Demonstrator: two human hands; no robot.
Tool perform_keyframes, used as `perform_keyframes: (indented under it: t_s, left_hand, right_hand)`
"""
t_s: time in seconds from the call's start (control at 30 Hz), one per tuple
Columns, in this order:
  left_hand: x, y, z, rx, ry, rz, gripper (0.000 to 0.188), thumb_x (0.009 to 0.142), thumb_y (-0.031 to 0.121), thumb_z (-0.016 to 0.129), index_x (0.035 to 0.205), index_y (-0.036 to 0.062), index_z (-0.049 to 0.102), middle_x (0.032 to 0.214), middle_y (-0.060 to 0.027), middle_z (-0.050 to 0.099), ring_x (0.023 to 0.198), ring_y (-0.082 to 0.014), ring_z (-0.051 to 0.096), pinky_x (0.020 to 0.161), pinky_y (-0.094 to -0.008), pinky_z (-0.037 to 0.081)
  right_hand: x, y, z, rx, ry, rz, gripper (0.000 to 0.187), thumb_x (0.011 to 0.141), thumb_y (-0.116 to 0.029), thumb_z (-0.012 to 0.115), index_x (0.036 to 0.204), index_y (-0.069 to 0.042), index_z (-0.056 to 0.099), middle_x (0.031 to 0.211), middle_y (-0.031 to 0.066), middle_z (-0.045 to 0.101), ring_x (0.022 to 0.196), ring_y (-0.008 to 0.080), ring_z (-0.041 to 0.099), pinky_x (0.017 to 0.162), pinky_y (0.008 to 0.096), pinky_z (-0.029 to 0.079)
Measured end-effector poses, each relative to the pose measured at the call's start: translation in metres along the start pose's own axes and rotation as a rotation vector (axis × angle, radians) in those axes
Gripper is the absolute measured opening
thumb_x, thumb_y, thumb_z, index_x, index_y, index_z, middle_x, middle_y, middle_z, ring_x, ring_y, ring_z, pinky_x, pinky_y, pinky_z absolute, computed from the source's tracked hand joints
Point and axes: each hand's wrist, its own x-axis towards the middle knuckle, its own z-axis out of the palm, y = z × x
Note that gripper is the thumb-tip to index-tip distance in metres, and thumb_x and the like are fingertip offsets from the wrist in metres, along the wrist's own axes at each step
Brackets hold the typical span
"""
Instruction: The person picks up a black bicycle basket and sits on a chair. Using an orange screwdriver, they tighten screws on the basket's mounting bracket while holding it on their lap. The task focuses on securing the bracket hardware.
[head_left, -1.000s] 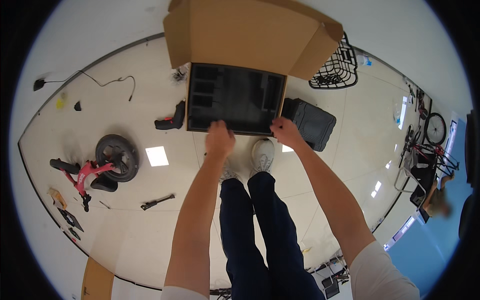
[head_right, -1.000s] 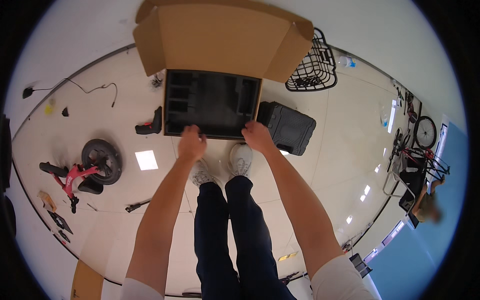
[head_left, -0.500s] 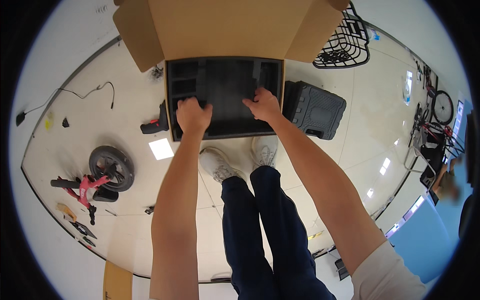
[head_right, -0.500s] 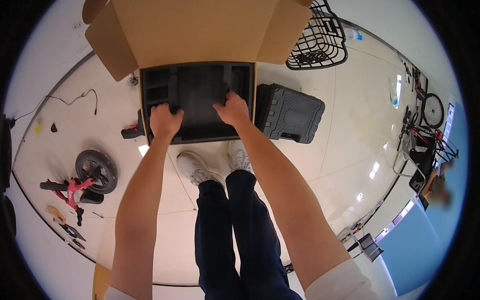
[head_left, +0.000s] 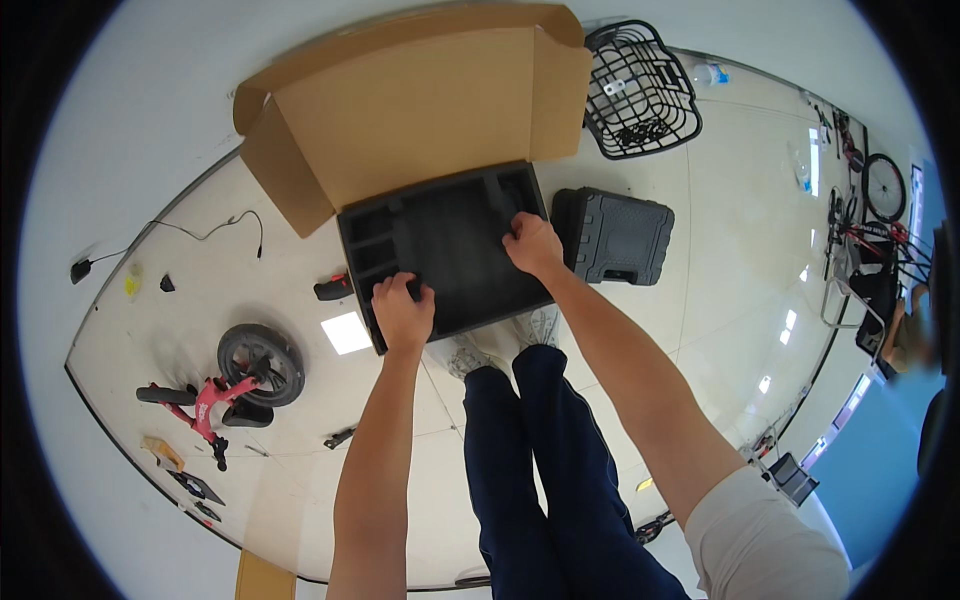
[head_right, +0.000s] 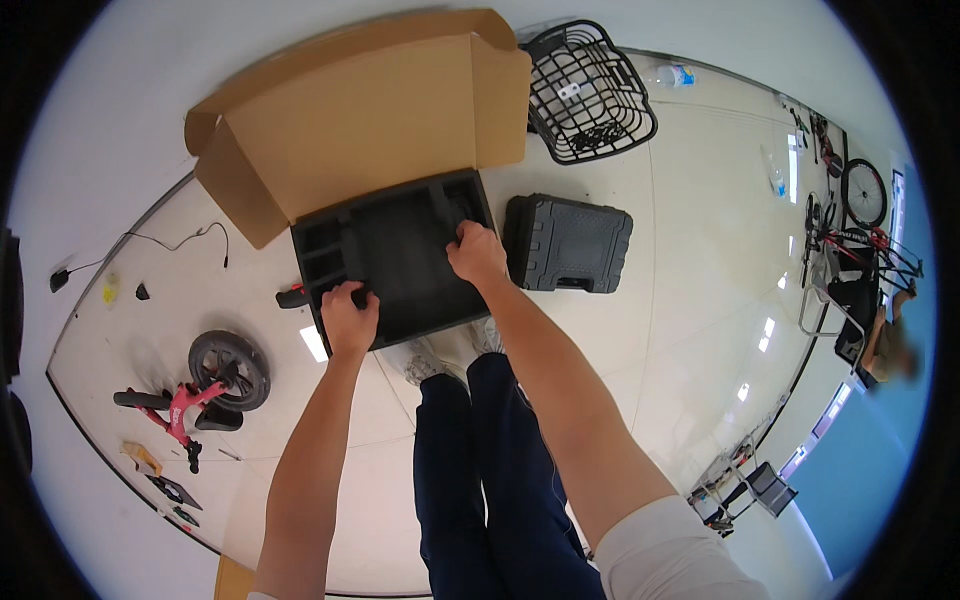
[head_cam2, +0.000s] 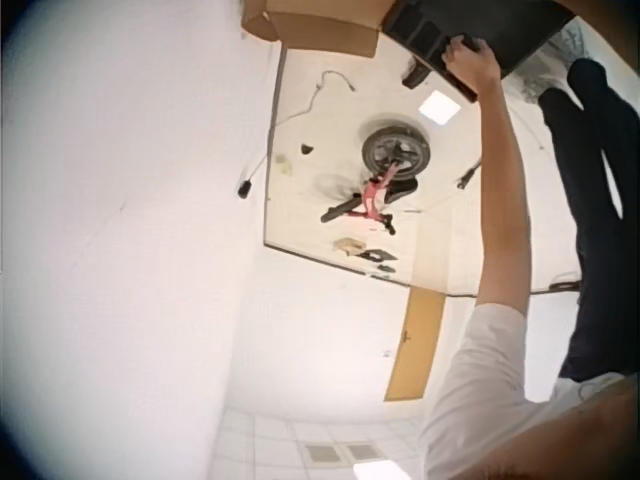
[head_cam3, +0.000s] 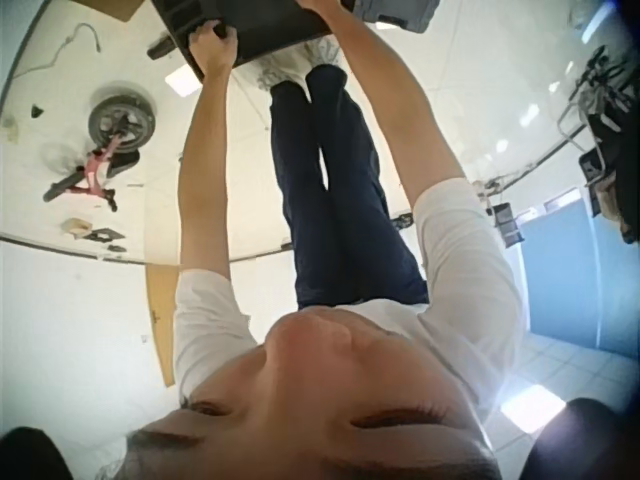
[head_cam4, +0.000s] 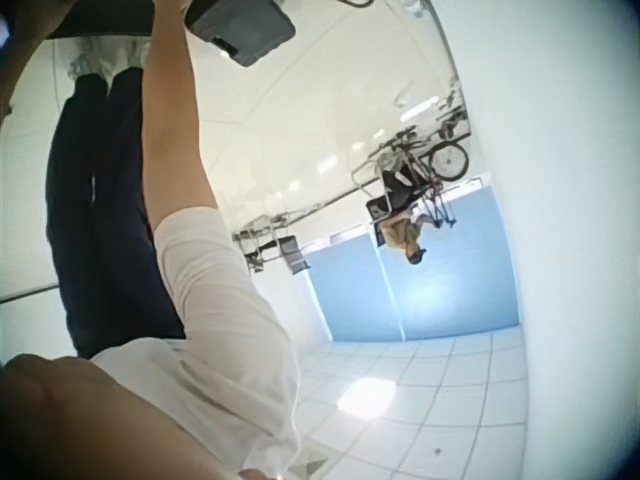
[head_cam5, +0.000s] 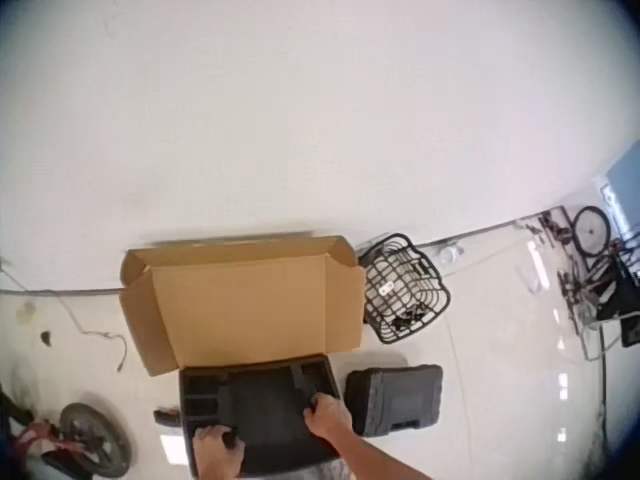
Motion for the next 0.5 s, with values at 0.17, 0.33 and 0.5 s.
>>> perform_keyframes:
  t_s: [0.17,0.33,0.5]
  left_hand:
    - [0.001,-0.018,0.013,0.020,-0.029,0.014,0.032,0.082,0.014,0.067,0.111,0.0016,0.064,0.111,-0.0168,0.065,0.106,-0.0362,0.055,0.094,-0.0421,0.046]
    - [-0.014,-0.020,0.019,-0.069,-0.126,-0.072,0.051,0.084,0.012,0.062,0.132,-0.0033,0.049,0.134,-0.0232,0.051,0.125,-0.0406,0.047,0.106,-0.0421,0.040]
    - [-0.036,0.002,-0.003,-0.129,-0.076,-0.220,0.058,0.083,0.011,0.060,0.136,-0.0054,0.042,0.140,-0.0249,0.045,0.127,-0.0415,0.045,0.107,-0.0424,0.040]
  right_hand:
    - [-0.004,0.001,0.010,0.176,0.024,-0.047,0.028,0.084,-0.022,0.066,0.108,-0.010,0.067,0.105,0.0185,0.069,0.100,0.0370,0.065,0.087,0.0445,0.053]
    - [-0.008,0.007,0.017,0.066,-0.061,-0.161,0.047,0.086,-0.019,0.060,0.127,0.004,0.056,0.115,0.0247,0.065,0.109,0.0395,0.061,0.098,0.0422,0.049]
    - [-0.068,0.017,0.012,0.219,-0.060,-0.123,0.058,0.084,-0.019,0.060,0.134,0.007,0.046,0.119,0.0317,0.060,0.112,0.0440,0.058,0.099,0.0445,0.046]
